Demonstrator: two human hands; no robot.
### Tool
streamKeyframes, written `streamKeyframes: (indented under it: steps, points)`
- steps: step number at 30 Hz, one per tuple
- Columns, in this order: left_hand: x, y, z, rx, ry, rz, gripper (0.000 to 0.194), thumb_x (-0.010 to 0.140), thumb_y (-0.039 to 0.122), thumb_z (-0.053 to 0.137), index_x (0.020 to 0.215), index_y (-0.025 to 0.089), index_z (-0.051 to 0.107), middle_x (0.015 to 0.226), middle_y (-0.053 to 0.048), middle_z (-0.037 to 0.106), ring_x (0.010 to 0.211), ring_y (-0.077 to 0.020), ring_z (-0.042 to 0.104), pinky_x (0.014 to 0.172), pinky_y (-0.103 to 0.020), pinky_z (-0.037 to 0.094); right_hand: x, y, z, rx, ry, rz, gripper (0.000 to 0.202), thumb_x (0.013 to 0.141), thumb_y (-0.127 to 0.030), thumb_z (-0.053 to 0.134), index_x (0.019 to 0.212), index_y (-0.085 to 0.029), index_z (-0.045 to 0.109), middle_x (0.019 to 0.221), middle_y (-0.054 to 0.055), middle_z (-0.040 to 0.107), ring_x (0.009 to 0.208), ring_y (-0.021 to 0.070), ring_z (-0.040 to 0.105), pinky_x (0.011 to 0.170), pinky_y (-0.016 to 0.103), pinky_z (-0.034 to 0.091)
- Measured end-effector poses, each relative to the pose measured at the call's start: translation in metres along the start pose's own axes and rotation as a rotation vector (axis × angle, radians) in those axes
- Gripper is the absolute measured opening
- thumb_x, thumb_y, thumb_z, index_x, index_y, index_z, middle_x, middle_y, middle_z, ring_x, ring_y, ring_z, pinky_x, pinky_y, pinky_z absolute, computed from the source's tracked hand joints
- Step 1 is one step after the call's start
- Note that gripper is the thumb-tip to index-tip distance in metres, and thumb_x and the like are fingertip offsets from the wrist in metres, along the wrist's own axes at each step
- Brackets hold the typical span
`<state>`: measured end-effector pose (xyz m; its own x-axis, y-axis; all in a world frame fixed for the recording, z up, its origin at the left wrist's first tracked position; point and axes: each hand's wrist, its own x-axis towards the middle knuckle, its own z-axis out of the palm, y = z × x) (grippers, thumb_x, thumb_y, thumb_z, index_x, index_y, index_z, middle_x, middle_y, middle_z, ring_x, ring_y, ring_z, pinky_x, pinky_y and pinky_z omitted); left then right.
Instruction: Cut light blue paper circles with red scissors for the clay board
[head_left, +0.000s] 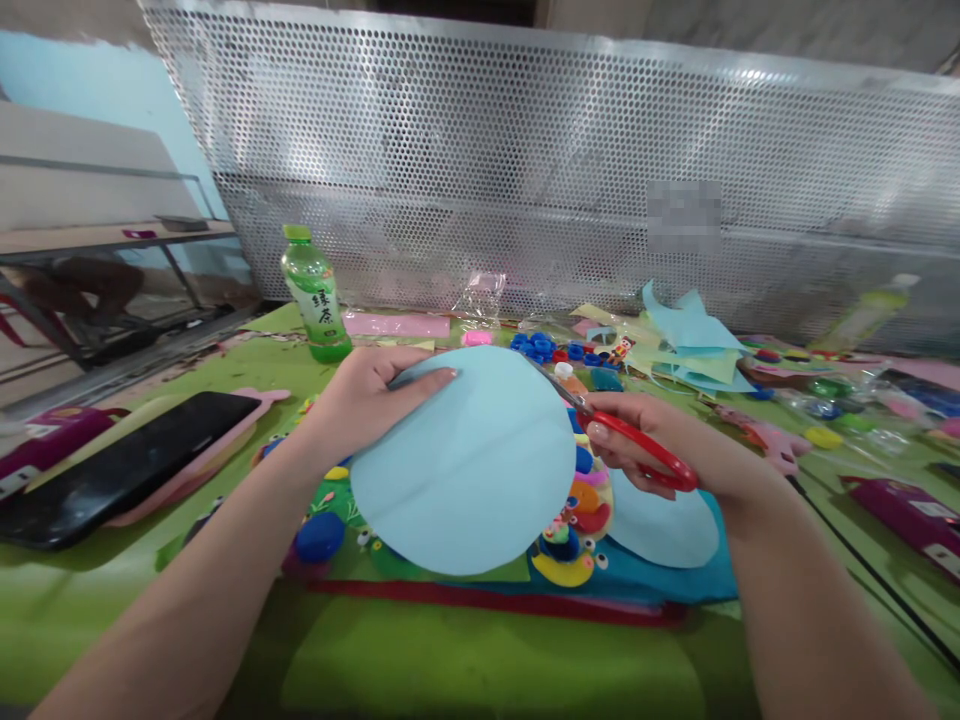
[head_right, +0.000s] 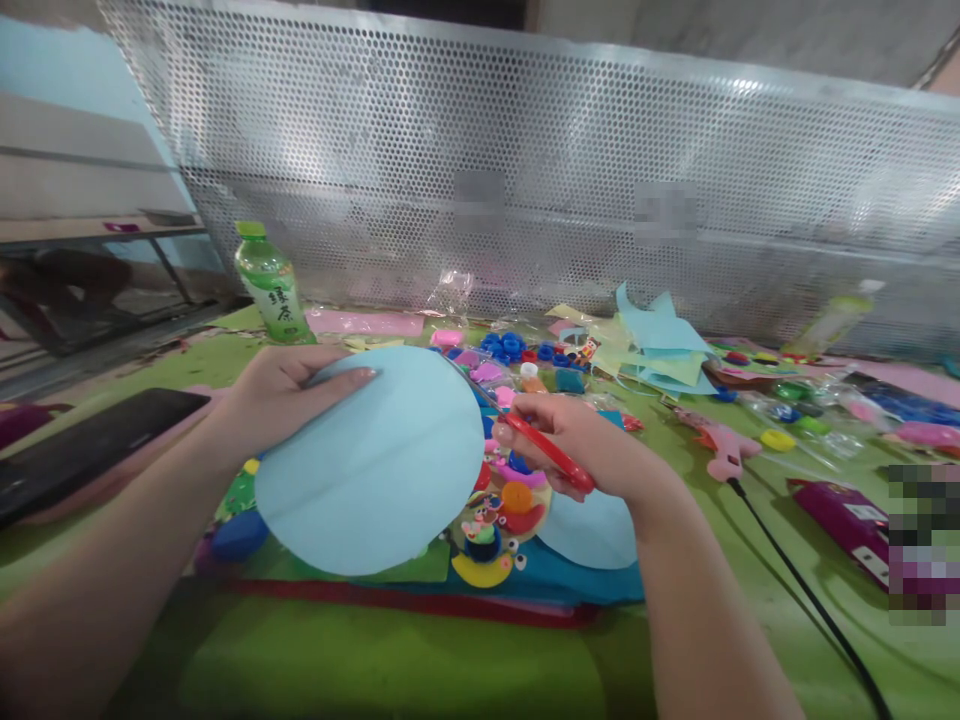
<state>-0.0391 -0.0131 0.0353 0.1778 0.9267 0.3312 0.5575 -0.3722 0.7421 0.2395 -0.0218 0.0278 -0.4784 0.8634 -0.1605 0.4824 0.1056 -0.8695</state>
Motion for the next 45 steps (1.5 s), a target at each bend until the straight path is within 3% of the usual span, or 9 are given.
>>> streamKeyframes:
  steps: [10,23,27,36,45]
  points:
    - [0.000,-0.001,0.004,-0.015,-0.030,-0.015,0.031,0.075,0.049,0.058,0.079,0.019,0.067,0.079,-0.001,0.068,0.065,-0.0140,0.063,0.051,-0.018,0.048,0.001,0.000,0.001,0.154,-0.105,-0.013,0.039,0.079,-0.055,0.054,0.072,-0.021,0.036,0.057,-0.008,0.026,0.042,0.0033,0.023,0.035,0.017,0.022]
    - [0.000,0.000,0.007,-0.031,-0.068,-0.013,0.030,0.075,0.047,0.058,0.080,0.020,0.068,0.081,-0.001,0.070,0.066,-0.0137,0.064,0.052,-0.018,0.050,0.000,-0.007,0.006,0.076,-0.091,0.033,0.043,0.075,-0.062,0.053,0.082,-0.021,0.042,0.052,-0.009,0.028,0.040,0.0044,0.029,0.036,0.018,0.024]
    - [-0.001,0.002,0.006,-0.017,-0.089,-0.004,0.029,0.076,0.047,0.057,0.082,0.020,0.067,0.081,-0.001,0.070,0.066,-0.0138,0.064,0.053,-0.018,0.050,0.000,-0.009,0.006,0.051,-0.097,0.042,0.039,0.077,-0.058,0.054,0.085,-0.021,0.043,0.052,-0.010,0.027,0.038,0.0036,0.026,0.035,0.018,0.022]
    - [-0.002,0.003,0.003,0.030,-0.117,0.003,0.032,0.076,0.048,0.056,0.084,0.019,0.067,0.081,-0.003,0.070,0.062,-0.0144,0.062,0.050,-0.021,0.048,-0.001,-0.001,-0.002,0.053,-0.130,0.053,0.026,0.088,-0.040,0.047,0.074,-0.021,0.036,0.054,-0.009,0.030,0.033,0.0017,0.028,0.032,0.017,0.020]
    - [-0.003,0.009,-0.001,0.107,-0.139,0.033,0.031,0.076,0.047,0.054,0.083,0.021,0.069,0.072,-0.002,0.068,0.060,-0.0158,0.061,0.050,-0.024,0.047,-0.002,-0.005,-0.002,-0.024,-0.116,0.045,0.034,0.079,-0.039,0.060,0.069,-0.021,0.033,0.057,-0.009,0.032,0.033,0.0013,0.030,0.032,0.017,0.023]
